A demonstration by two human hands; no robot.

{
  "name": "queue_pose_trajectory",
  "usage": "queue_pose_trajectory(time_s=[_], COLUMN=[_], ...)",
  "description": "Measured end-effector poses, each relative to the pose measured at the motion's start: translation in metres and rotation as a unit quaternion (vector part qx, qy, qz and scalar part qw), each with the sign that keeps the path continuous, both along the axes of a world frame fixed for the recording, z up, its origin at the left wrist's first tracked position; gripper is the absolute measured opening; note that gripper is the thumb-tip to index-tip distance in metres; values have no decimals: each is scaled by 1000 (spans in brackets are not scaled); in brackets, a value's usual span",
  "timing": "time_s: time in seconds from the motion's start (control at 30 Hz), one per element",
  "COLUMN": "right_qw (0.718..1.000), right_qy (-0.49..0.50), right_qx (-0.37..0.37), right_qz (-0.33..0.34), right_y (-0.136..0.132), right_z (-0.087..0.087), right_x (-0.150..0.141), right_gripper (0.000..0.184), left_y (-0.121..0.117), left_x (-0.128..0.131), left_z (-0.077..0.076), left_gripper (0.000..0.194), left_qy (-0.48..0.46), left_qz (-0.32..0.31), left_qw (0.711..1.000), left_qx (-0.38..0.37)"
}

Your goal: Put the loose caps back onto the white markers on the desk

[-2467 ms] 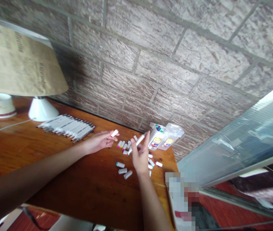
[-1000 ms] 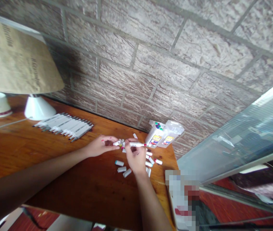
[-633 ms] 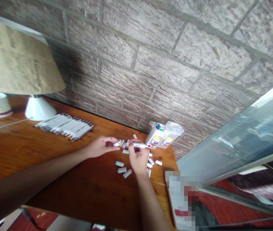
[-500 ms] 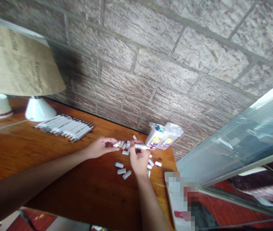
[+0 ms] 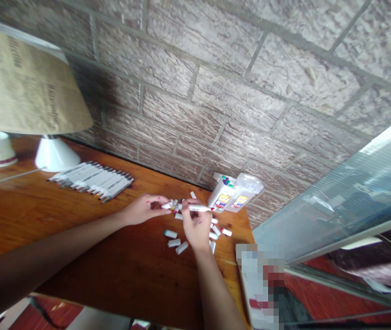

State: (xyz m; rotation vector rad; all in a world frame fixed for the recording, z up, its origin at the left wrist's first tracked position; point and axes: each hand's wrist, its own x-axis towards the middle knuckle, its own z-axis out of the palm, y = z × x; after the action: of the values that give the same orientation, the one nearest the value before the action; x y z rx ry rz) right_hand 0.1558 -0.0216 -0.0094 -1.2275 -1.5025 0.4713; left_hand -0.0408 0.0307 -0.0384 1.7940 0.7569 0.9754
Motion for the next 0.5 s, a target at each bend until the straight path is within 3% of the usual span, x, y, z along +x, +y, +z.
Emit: queue_pose_trajectory(time_s=[0.3,0.5], right_qw=[999,999], right_qy=[34,38], right_qx=[29,30], right_qz=[-31,-11], right_y=[-3,-4], right_z=[9,11], right_x=[1,-1], right_gripper=[28,27], left_y=[1,3], left_x=[0,0], left_z=[-3,-5], left_gripper=[26,26], left_qy=[3,8], left_qz=[5,15], left_qw=[1000,1000], left_qx=[-4,-2])
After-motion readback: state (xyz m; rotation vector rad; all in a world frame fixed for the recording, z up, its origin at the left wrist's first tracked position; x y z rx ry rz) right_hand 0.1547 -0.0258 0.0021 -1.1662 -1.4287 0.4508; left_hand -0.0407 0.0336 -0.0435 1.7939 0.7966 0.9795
